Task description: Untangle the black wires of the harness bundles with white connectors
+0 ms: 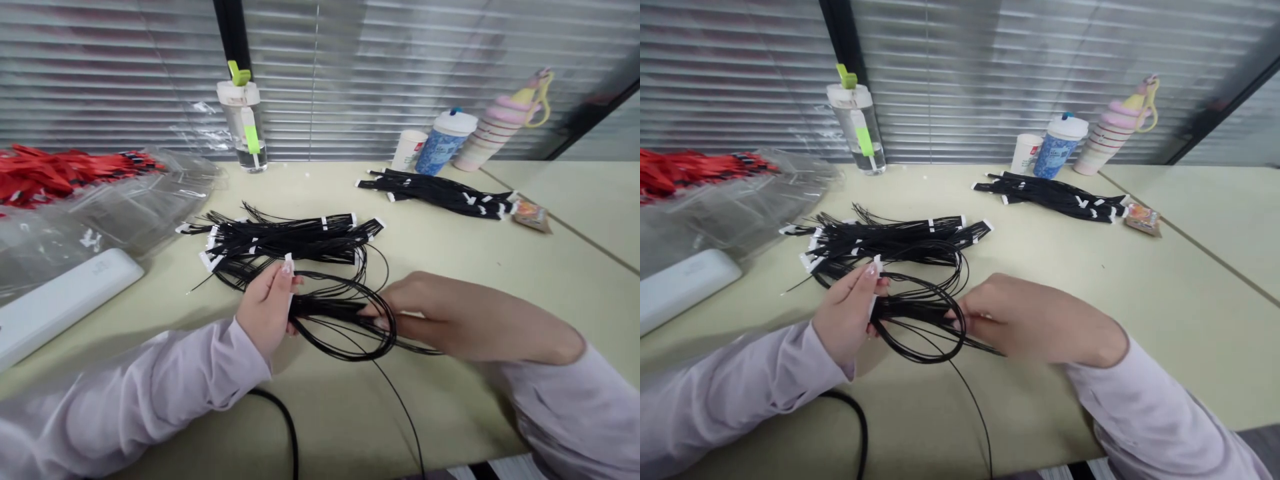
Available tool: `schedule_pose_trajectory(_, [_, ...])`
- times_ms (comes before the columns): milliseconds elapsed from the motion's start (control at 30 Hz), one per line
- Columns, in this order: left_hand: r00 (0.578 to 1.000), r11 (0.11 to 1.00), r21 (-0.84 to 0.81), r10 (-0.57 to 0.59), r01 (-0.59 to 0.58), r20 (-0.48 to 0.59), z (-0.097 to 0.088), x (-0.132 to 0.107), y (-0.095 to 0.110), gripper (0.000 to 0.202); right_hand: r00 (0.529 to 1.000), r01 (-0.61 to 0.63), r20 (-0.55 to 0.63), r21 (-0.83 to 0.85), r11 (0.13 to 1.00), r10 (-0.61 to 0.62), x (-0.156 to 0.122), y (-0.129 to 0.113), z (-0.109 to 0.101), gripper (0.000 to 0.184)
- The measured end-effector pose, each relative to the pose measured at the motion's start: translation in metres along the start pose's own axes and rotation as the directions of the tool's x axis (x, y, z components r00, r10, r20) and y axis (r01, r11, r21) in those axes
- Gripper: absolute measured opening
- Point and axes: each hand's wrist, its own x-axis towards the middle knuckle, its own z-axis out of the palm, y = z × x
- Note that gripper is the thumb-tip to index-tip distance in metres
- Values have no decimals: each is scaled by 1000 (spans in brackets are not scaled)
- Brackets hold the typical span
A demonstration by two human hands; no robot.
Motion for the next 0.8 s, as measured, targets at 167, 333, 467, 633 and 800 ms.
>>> schedule_pose_trajectory(167, [999,997,76,13,-16,31,-1,-2,2,38,1000,16,18,48,999,-17,-9,-14,-6,22])
schedule_pose_trajectory(333, [994,990,126,43,-56,102,-2,-6,3,37,992,-50,-119,-35,998,45,0,-19,-3,22])
schedule_pose_trajectory(467, [978,967,190,140,-168,154,-4,-9,1,35,976,-103,-203,-136,985,74,12,-18,10,31])
schedule_pose_trajectory(633, [952,912,281,264,-298,153,-5,-14,2,32,973,-119,-224,-252,960,61,21,-20,21,32])
schedule_pose_trajectory(800, [961,939,216,248,-269,118,-3,-19,6,31,988,-80,-149,-213,974,48,21,-21,21,28])
